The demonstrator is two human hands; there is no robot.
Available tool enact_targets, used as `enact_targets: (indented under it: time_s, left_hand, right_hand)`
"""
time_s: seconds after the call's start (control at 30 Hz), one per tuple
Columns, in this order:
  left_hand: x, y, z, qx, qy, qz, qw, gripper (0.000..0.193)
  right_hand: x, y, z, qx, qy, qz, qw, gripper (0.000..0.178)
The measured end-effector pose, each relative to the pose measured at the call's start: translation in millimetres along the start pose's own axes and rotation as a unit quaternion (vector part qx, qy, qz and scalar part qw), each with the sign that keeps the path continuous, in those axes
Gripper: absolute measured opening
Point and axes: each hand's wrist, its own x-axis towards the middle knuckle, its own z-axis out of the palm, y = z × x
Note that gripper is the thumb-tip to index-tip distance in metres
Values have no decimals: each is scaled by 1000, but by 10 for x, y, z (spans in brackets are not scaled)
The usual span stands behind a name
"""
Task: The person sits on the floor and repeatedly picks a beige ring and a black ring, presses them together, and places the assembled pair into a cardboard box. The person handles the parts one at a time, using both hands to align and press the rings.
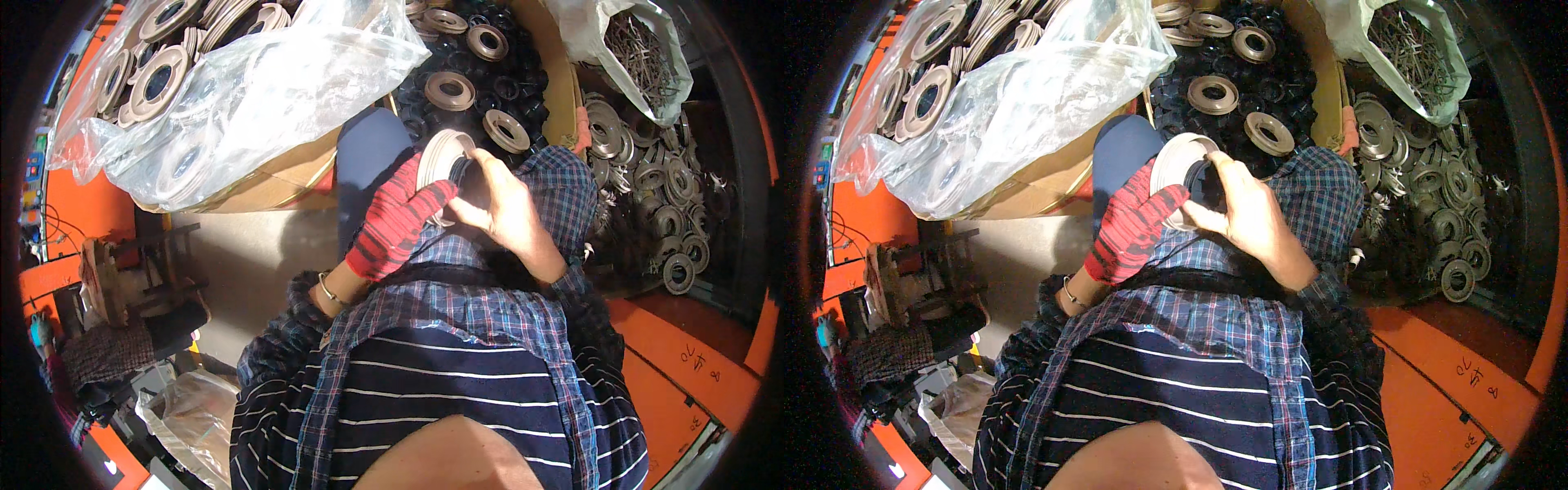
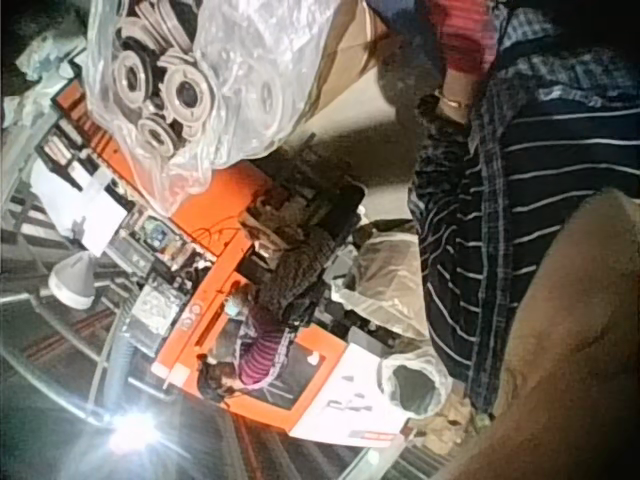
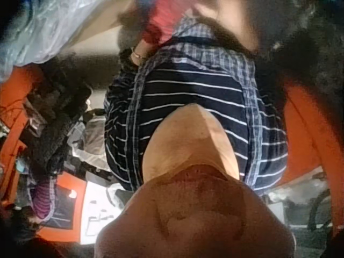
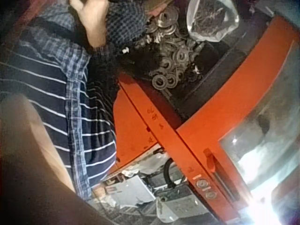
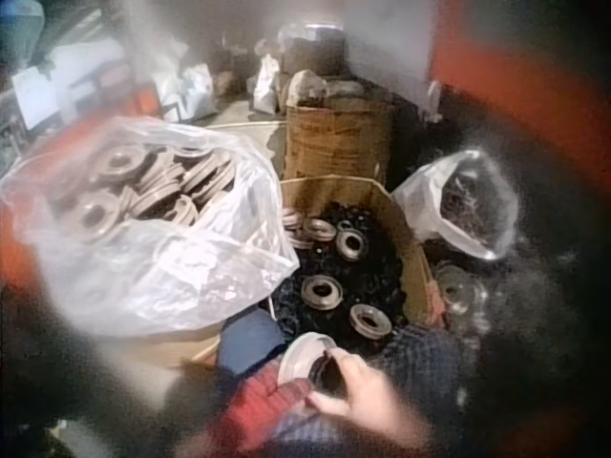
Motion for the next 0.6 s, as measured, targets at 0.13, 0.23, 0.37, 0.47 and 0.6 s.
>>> enact_targets:
  time_s: [0.13,0.23,0.37,0.47,0.6]
  left_hand:
    - [-77,-109,118,232,29,129,964,63]
    - [-76,-183,119,312,-15,218,925,68]
    - [-19,-117,56,292,2,92,952,59]
    - [82,29,-35,104,-8,11,994,48]
    - [87,88,-50,95,-35,-19,995,48]
  right_hand:
    - [18,96,237,324,25,185,928,46]
    - [22,86,346,571,78,303,759,30]
    - [-3,105,283,370,87,197,904,45]
    - [23,202,187,44,113,-85,989,69]
    - [12,265,176,48,52,-38,997,65]
